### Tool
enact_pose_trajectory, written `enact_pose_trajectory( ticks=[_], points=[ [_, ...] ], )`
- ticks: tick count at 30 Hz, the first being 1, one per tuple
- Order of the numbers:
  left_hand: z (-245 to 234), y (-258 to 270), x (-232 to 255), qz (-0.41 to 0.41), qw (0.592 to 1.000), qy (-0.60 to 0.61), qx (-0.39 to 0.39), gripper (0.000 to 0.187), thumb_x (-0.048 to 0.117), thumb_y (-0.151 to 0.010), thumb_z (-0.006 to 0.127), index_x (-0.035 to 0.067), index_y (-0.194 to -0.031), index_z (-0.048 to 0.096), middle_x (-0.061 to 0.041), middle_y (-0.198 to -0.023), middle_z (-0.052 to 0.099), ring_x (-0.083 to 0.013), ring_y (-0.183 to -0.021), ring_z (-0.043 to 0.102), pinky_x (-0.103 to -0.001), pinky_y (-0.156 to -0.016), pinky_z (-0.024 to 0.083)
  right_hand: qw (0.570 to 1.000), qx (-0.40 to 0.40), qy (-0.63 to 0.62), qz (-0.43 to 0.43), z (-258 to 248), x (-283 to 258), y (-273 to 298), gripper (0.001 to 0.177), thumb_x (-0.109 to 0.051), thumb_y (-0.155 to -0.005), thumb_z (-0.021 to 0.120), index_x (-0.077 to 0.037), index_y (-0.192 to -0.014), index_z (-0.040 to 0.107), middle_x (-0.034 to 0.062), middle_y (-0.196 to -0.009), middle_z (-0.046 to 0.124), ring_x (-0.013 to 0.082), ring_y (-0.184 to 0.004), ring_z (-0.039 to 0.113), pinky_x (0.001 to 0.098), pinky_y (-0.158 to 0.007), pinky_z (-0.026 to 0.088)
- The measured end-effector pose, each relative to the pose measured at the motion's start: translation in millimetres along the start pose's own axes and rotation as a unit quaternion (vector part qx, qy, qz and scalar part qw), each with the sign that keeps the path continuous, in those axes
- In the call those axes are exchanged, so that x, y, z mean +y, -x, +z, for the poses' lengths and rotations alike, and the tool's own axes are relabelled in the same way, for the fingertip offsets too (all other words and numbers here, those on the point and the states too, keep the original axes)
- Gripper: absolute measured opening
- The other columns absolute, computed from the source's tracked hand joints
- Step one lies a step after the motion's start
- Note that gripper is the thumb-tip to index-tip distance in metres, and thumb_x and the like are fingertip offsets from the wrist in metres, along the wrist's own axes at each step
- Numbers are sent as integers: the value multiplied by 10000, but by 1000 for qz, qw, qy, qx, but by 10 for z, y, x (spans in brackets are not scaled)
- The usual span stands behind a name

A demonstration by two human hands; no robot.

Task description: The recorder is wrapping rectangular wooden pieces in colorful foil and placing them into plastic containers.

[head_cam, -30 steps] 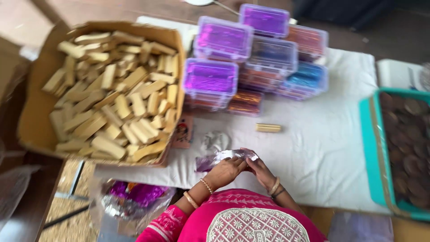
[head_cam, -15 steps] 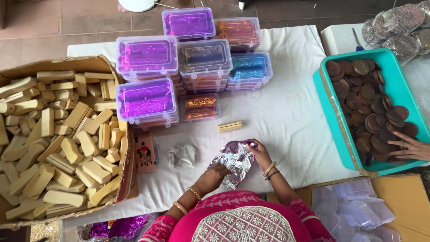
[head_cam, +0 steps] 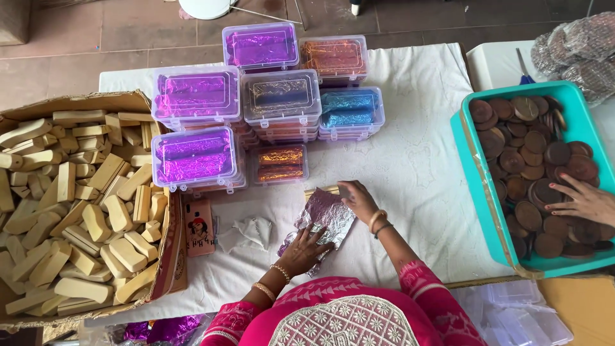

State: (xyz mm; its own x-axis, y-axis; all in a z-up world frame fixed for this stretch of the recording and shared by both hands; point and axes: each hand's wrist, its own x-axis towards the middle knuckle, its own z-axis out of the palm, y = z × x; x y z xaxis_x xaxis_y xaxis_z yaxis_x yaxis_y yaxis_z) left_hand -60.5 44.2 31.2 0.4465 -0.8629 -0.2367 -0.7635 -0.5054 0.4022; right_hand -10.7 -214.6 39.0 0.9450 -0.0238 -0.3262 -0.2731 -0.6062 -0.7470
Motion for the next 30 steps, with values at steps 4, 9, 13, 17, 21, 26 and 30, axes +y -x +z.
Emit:
enact_pose_trajectory(
  ticks=[4,9,13,17,21,26,30],
  points=[
    [157,73,0,-12,999,6,36,496,355,-952,666,300,-1432,551,-165,-1617,320,-487,-1461,273,-567,-1192,271,988,5,60,-144,70,-51,-172,685,-4,-821,742,-204,-1439,522,56,-1366,551,282,-1289,509,399,-1107,442],
    [112,229,75,-77,996,32,-33,604,259,-938,657,290,-1516,482,-174,-1669,226,-470,-1424,339,-516,-1184,319,971,-9,145,-190,215,170,-360,614,-69,-803,768,-204,-1376,589,44,-1243,619,286,-1180,541,399,-1077,452],
    [-169,269,149,-110,990,62,-62,641,354,-929,681,297,-1518,434,-171,-1647,192,-471,-1414,325,-529,-1181,314,974,-25,161,-157,144,249,-333,588,-147,-826,783,-215,-1381,599,48,-1182,629,279,-1145,558,394,-1045,473],
    [57,178,92,-97,994,34,-34,736,410,-910,709,294,-1557,376,-249,-1640,157,-497,-1423,302,-568,-1167,297,977,17,124,-171,69,497,-216,553,-163,-843,789,-138,-1362,602,89,-1137,634,301,-1112,578,412,-1005,482],
    [-97,-2,137,-109,992,21,-58,816,478,-884,719,306,-1577,324,-293,-1647,96,-525,-1440,267,-614,-1180,253,990,54,55,-116,-144,728,19,514,-163,-845,780,-96,-1328,617,105,-1110,664,269,-1016,656,372,-909,552],
    [-9,-342,68,-93,995,18,-41,804,522,-917,663,302,-1592,285,-325,-1642,70,-542,-1453,239,-621,-1176,250,992,97,-54,-65,-379,1157,360,466,-176,-884,776,-52,-1304,616,107,-1176,705,221,-1033,706,323,-864,598],
    [64,-587,46,-79,996,-24,-46,775,508,-971,588,290,-1621,228,-341,-1642,54,-547,-1449,231,-644,-1161,248,992,64,-113,3,-471,1041,582,495,-204,-911,745,-58,-1359,594,94,-1207,716,209,-1066,699,305,-885,600]
  ],
)
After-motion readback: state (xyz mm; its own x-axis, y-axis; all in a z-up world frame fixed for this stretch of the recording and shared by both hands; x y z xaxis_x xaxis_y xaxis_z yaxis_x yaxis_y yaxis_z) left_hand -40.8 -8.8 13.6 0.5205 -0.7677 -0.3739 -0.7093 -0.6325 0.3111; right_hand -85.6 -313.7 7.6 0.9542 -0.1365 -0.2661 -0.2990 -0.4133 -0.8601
